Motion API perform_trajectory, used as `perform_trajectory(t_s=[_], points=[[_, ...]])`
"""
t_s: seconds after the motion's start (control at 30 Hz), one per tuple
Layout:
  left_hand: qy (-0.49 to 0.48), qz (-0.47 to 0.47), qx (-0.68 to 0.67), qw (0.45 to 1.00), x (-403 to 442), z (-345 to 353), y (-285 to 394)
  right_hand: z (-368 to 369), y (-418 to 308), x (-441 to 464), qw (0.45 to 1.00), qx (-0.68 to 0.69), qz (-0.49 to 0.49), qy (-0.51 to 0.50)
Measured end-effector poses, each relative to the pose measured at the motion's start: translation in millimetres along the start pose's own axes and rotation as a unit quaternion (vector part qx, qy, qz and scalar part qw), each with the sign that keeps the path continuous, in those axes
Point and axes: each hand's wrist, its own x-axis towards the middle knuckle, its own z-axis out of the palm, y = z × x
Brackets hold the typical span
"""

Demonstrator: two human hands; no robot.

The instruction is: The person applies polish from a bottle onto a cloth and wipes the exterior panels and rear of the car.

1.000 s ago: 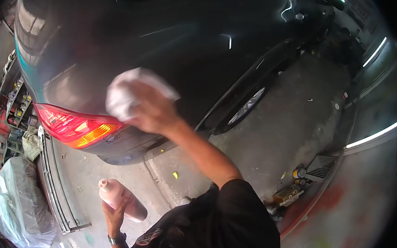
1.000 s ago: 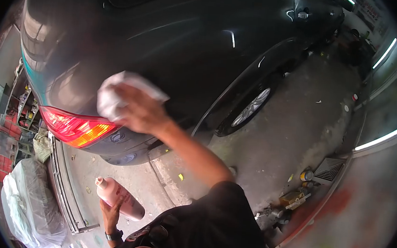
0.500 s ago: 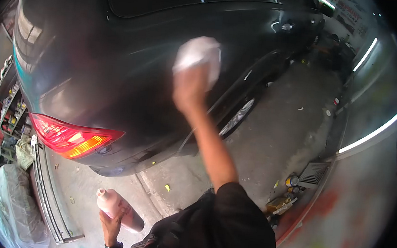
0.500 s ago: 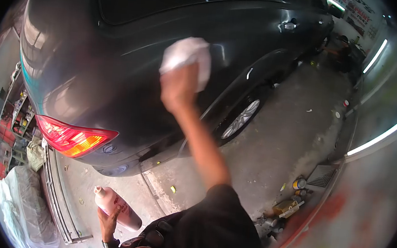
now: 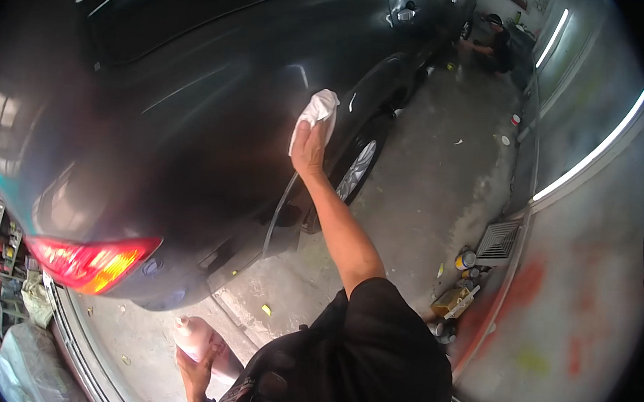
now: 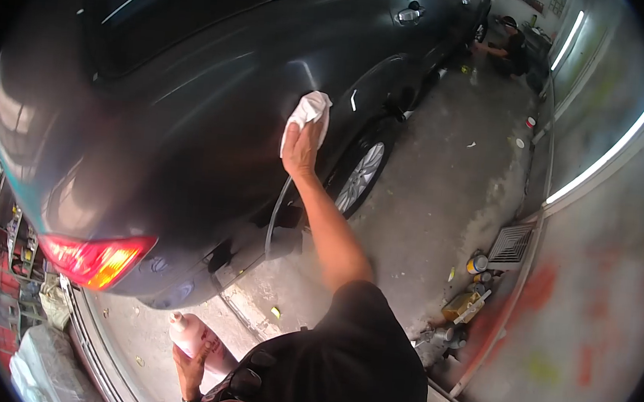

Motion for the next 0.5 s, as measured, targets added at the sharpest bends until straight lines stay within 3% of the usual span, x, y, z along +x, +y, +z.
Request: perform_trajectory(t_s=[0.07, 0.17, 0.27, 0.4, 0.5], points=[[-0.016, -0.021, -0.011, 1.0, 10, 24, 10, -15, 41, 9, 0.996, -0.058, 0.055, -0.036], [-0.031, -0.039, -0.016, 0.999, 36, 67, 38, -36, 94, 37, 0.992, -0.114, 0.033, -0.049], [-0.088, -0.076, -0.023, 0.993, 72, 116, 89, -61, 165, 95, 0.993, -0.07, 0.086, -0.032], [-0.089, -0.085, -0.048, 0.991, 102, 170, 127, -89, 278, 189, 0.975, -0.036, 0.22, 0.008], [-0.085, -0.12, -0.066, 0.987, 111, 195, 154, -104, 327, 248, 0.967, -0.015, 0.255, -0.003]])
